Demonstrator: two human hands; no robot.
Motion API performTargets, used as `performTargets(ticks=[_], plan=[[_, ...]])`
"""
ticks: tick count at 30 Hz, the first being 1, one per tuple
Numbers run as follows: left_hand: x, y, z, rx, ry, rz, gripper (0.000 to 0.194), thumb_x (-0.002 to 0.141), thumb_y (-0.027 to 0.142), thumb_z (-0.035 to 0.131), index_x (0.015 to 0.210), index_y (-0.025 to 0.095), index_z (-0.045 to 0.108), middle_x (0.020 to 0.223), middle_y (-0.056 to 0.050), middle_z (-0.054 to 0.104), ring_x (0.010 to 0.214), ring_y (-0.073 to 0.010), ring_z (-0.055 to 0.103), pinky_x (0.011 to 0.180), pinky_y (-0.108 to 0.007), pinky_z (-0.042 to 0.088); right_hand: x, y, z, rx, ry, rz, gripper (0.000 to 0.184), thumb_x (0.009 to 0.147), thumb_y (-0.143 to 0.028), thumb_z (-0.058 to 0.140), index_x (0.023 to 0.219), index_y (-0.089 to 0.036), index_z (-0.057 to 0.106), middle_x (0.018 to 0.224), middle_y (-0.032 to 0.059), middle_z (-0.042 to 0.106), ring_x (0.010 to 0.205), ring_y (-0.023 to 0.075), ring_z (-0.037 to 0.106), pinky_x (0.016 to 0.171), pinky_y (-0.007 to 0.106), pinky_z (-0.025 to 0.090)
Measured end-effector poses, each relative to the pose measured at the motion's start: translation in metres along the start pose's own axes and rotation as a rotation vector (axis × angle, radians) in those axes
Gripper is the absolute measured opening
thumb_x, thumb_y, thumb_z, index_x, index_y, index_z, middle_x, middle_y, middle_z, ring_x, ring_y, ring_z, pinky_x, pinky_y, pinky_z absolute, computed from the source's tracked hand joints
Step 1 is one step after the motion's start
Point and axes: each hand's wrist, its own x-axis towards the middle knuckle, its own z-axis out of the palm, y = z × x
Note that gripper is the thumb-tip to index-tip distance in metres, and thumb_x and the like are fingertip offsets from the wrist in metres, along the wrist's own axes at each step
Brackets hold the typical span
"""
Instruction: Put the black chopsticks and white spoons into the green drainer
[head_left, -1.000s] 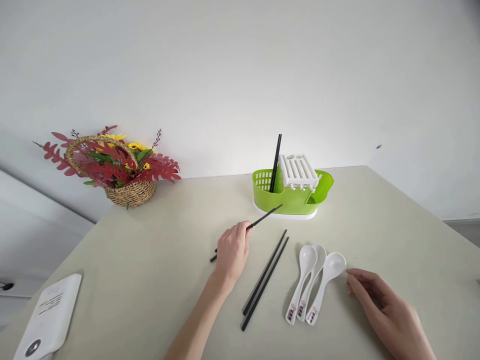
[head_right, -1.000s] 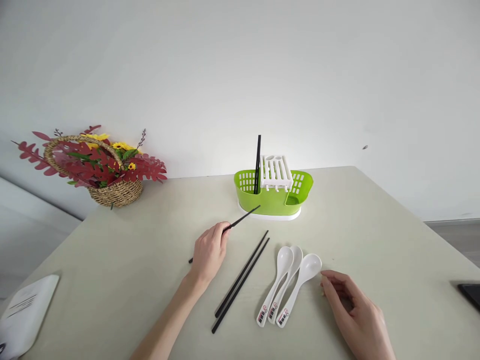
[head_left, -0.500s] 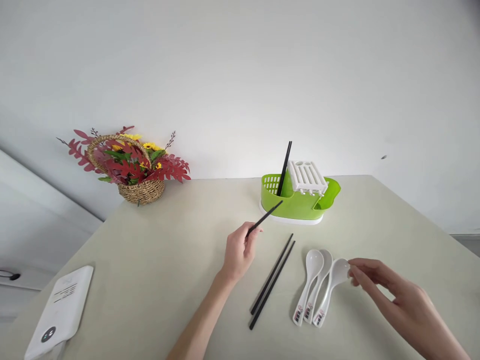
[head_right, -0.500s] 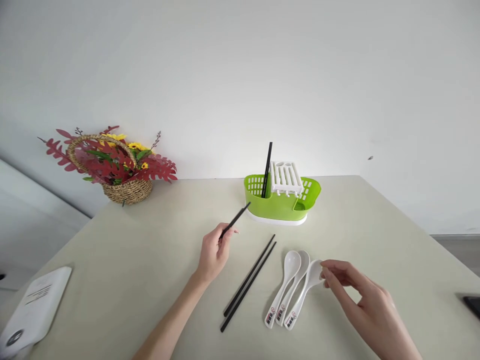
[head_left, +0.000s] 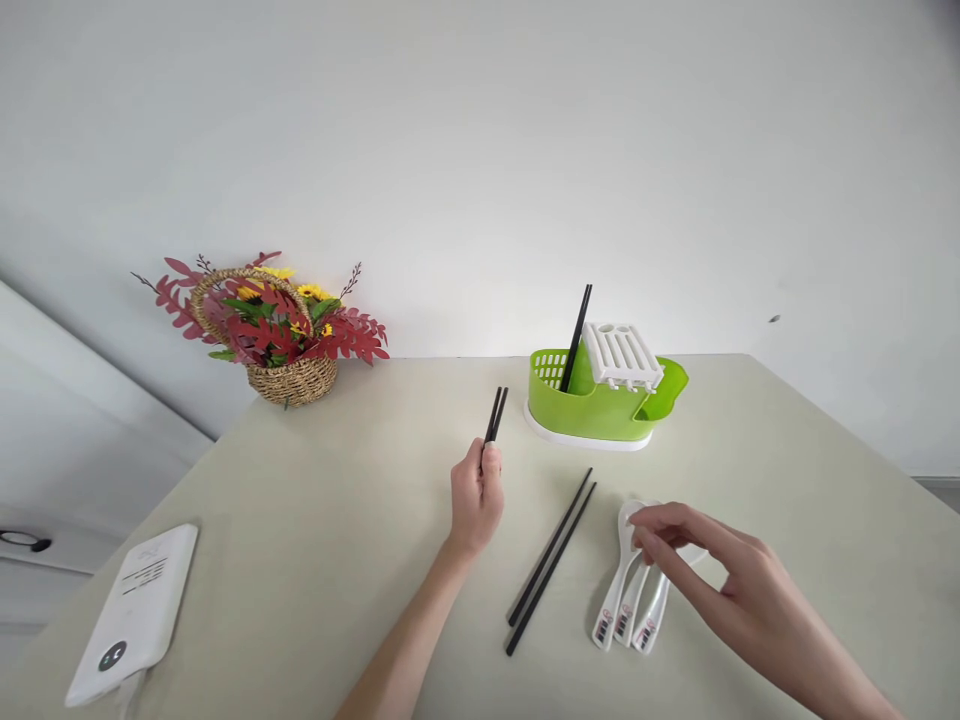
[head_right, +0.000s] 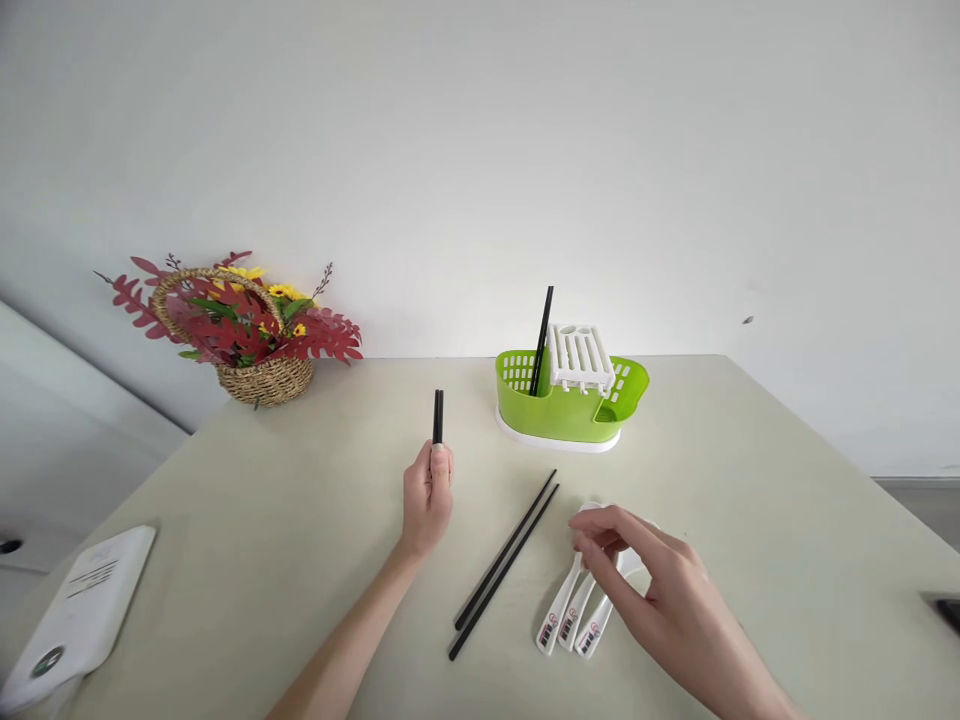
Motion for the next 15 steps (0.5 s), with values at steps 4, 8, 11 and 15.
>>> performTargets(ticks=[4, 8, 11, 15], plan=[[0.001, -0.005, 0.002, 0.018, -0.028, 0.0, 0.049, 0.107, 0.06, 0.031, 0.073, 0.025, 0.03, 0.061, 0.007, 0.029, 0.052, -0.0119, 0.028, 0.051, -0.027, 0.025, 0.005, -0.01, 0.0, 0.045, -0.043, -0.042, 0.029, 0.103, -0.051, 0.055, 0.105, -0.028, 0.071, 0.091, 0.0049, 0.076, 0.08, 0.0205, 0.073, 0.043, 0.021, 0.048], [-0.006, -0.002, 0.006, 0.06, -0.124, 0.063, 0.048, 0.109, 0.055, 0.029, 0.073, 0.025, 0.034, 0.06, 0.006, 0.032, 0.051, -0.0115, 0.031, 0.052, -0.026, 0.028, 0.009, -0.018, 0.002, 0.056, -0.069, -0.074, 0.027, 0.104, -0.049, 0.054, 0.106, -0.028, 0.07, 0.094, 0.0049, 0.075, 0.079, 0.019, 0.071, 0.041, 0.02, 0.047], [-0.016, 0.004, 0.013, 0.089, -0.261, 0.178, 0.045, 0.11, 0.049, 0.029, 0.074, 0.024, 0.04, 0.06, 0.006, 0.037, 0.05, -0.0109, 0.035, 0.052, -0.026, 0.03, 0.012, -0.023, 0.004, 0.09, -0.029, -0.08, 0.031, 0.104, -0.049, 0.055, 0.125, -0.028, 0.065, 0.1, 0.0064, 0.074, 0.081, 0.0194, 0.071, 0.042, 0.021, 0.049], [-0.03, 0.009, 0.022, 0.152, -0.457, 0.352, 0.043, 0.111, 0.044, 0.029, 0.079, 0.023, 0.049, 0.06, 0.005, 0.047, 0.048, -0.0111, 0.043, 0.053, -0.026, 0.034, 0.015, -0.027, 0.004, 0.102, -0.006, -0.088, 0.042, 0.103, -0.05, 0.058, 0.138, -0.027, 0.059, 0.098, 0.0061, 0.073, 0.078, 0.0194, 0.07, 0.045, 0.023, 0.052]])
